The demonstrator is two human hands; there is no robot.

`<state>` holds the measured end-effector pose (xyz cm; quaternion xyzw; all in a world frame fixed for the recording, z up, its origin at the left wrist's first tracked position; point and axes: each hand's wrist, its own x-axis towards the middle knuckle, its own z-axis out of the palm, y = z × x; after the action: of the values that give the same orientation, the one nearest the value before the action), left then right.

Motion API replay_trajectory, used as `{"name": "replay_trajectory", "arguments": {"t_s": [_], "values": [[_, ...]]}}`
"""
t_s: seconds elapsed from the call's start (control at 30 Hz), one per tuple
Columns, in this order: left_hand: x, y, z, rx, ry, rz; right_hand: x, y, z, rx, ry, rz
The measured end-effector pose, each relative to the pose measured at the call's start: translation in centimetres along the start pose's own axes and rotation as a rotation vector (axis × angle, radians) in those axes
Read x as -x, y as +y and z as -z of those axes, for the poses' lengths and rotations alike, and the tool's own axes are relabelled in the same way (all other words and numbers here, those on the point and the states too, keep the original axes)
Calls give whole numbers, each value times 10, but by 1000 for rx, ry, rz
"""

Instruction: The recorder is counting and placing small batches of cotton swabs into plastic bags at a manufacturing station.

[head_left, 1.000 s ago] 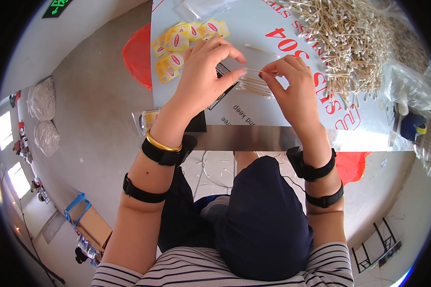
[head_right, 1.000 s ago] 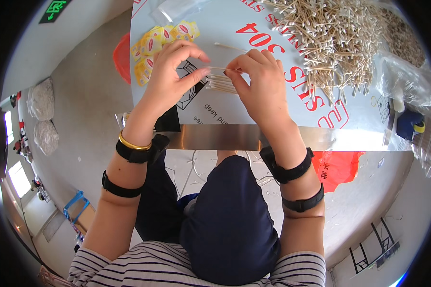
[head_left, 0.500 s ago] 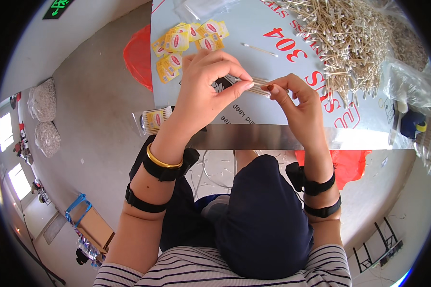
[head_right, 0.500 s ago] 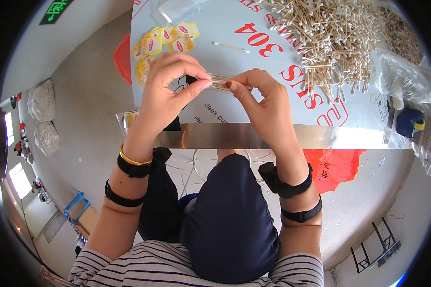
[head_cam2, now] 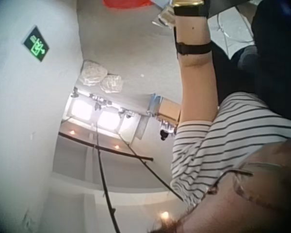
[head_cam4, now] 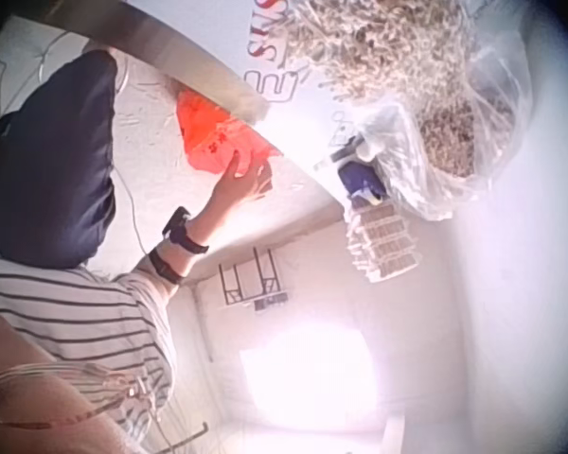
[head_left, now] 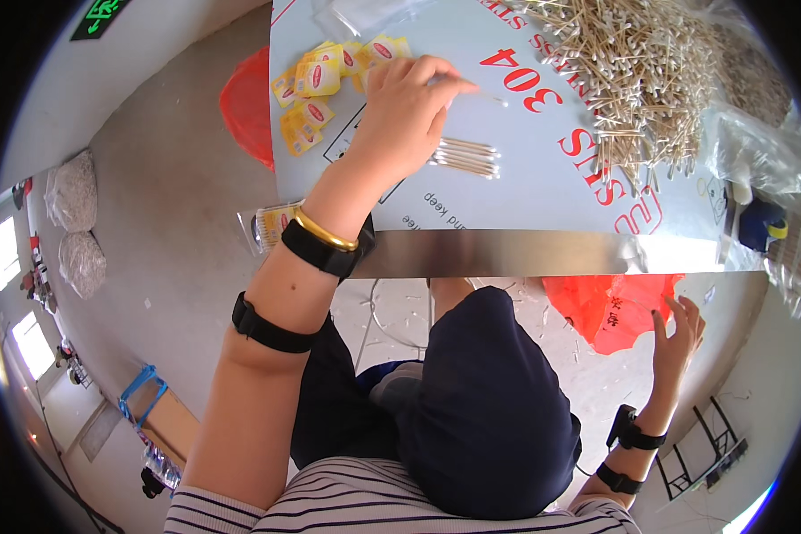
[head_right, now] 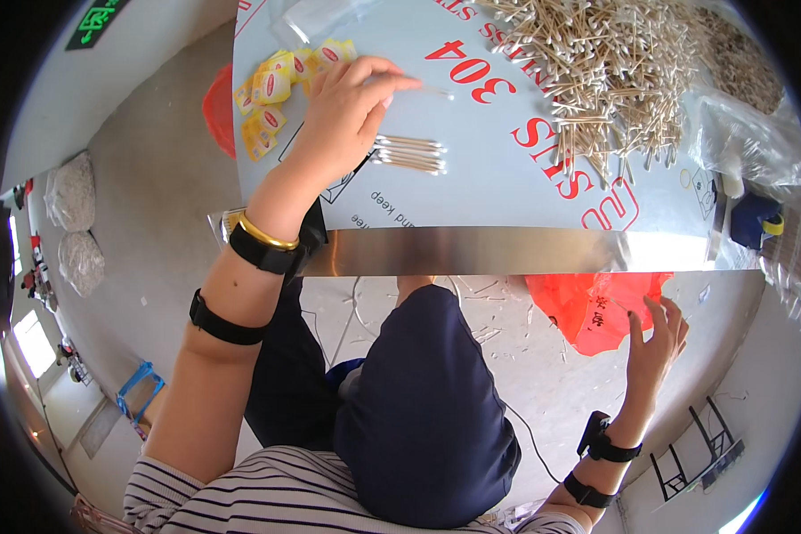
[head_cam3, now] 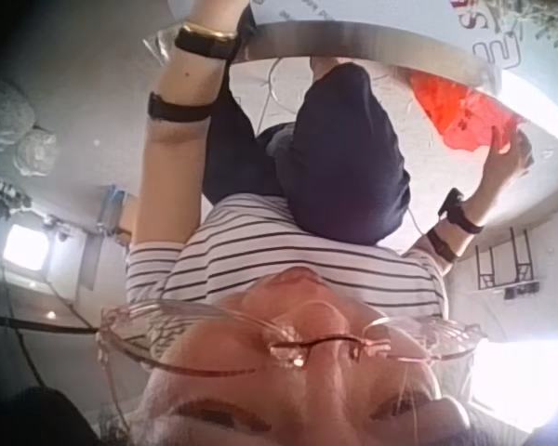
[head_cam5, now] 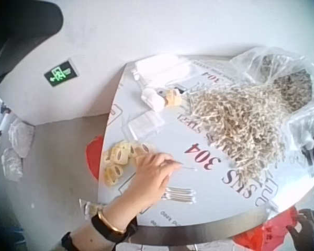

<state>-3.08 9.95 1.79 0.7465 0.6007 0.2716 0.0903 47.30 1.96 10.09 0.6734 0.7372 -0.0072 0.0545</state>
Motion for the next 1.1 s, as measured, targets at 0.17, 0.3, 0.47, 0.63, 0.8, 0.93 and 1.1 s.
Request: {"name": "replay_trajectory", "arguments": {"t_s": [0.17, 0.3, 0.47, 0.63, 0.8, 0.93, 1.1], "values": [[22, 11, 2, 74, -88, 44, -30, -74, -7, -283, 90, 125], [42, 12, 17, 130, -93, 93, -56, -150, -11, -541, 148, 224], [51, 22, 19, 206, -77, 127, -88, -172, -14, -564, 219, 296], [45, 33, 18, -69, -75, 42, -100, -164, -31, -503, 317, 166], [48, 42, 14, -57, -100, 66, -119, -161, -42, -476, 353, 155], [52, 49, 11, -37, -129, 81, -131, -180, -43, -412, 358, 142], [59, 59, 5, -158, -266, 9, -137, -180, -50, -344, 283, 58]]}}
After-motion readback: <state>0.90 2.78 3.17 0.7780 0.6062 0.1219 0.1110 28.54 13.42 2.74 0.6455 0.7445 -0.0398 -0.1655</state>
